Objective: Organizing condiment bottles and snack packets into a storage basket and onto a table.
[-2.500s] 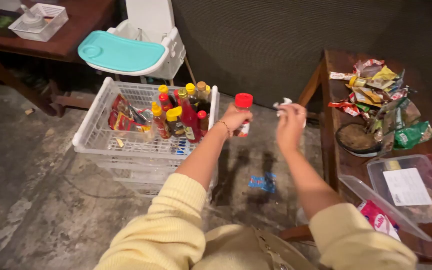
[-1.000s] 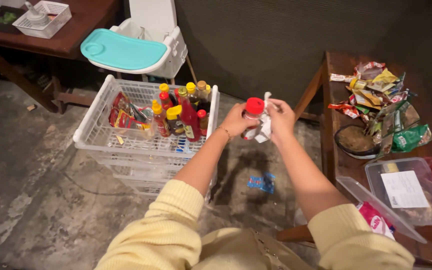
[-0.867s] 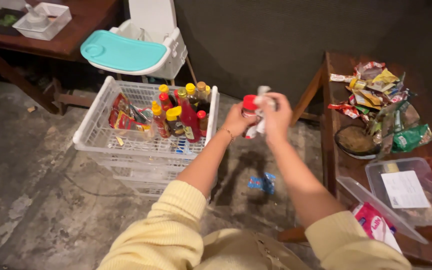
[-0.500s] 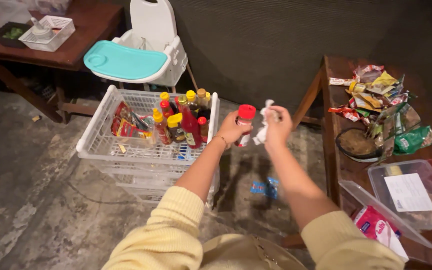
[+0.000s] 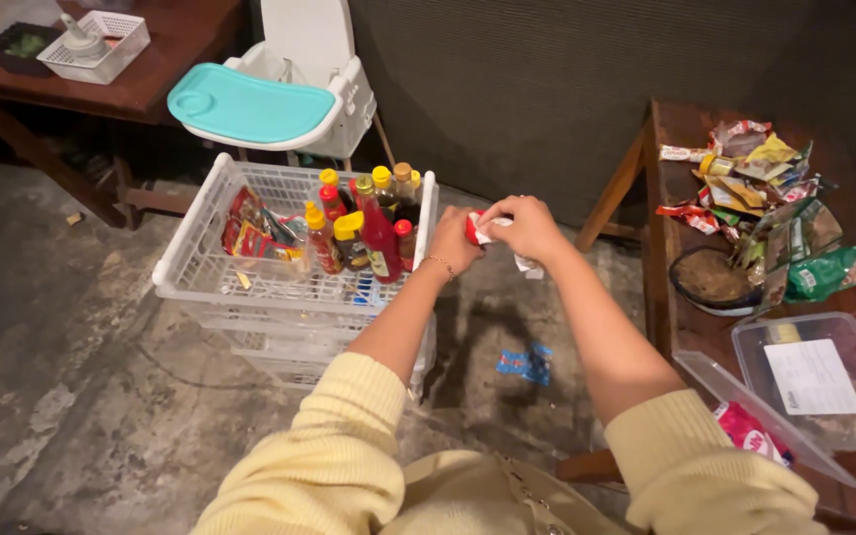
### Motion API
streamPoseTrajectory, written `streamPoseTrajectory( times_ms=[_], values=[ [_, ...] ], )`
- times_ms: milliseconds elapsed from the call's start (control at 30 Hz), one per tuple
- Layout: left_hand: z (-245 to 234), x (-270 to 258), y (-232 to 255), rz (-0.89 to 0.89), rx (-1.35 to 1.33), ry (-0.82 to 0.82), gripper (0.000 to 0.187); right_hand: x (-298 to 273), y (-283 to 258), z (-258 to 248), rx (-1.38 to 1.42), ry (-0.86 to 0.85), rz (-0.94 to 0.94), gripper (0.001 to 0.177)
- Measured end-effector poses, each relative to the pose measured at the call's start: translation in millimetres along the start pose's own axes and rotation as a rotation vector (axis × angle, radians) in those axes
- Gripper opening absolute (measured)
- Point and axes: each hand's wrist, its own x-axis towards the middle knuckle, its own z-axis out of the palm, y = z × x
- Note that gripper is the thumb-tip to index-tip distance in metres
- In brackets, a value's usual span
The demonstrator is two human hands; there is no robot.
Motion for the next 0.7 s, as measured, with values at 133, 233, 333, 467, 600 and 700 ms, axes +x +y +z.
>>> streamPoseTrajectory(
  times_ms=[133,233,333,467,600,700],
  values=[
    [10,0,-7,0.086,-0.01,0.017,0.059,0,-15,2,-0.074,0.064,-0.027,0.018],
    [8,4,-10,0.11,0.028,0.063,0.06,-5,-26,-1,0.017,0.203,0.11,0.04],
    [-9,-1,-3,0.058,0.03,0.037,0.067,-3,-14,-3,0.236,0.072,0.013,0.044],
    [-22,2,19,-0.042,-0.099,0.034,0.059,1,32,15,0.261,0.157,0.167,0.035],
    [-12,7,43,-0.031,-0.499,0.154,0.056,3,44,47,1.048,0.298,0.272,0.02],
    [0,13,54,-0.152,-0.815,0.238,0.049,-4,15,42,1.049,0.353,0.335,0.017]
  ],
)
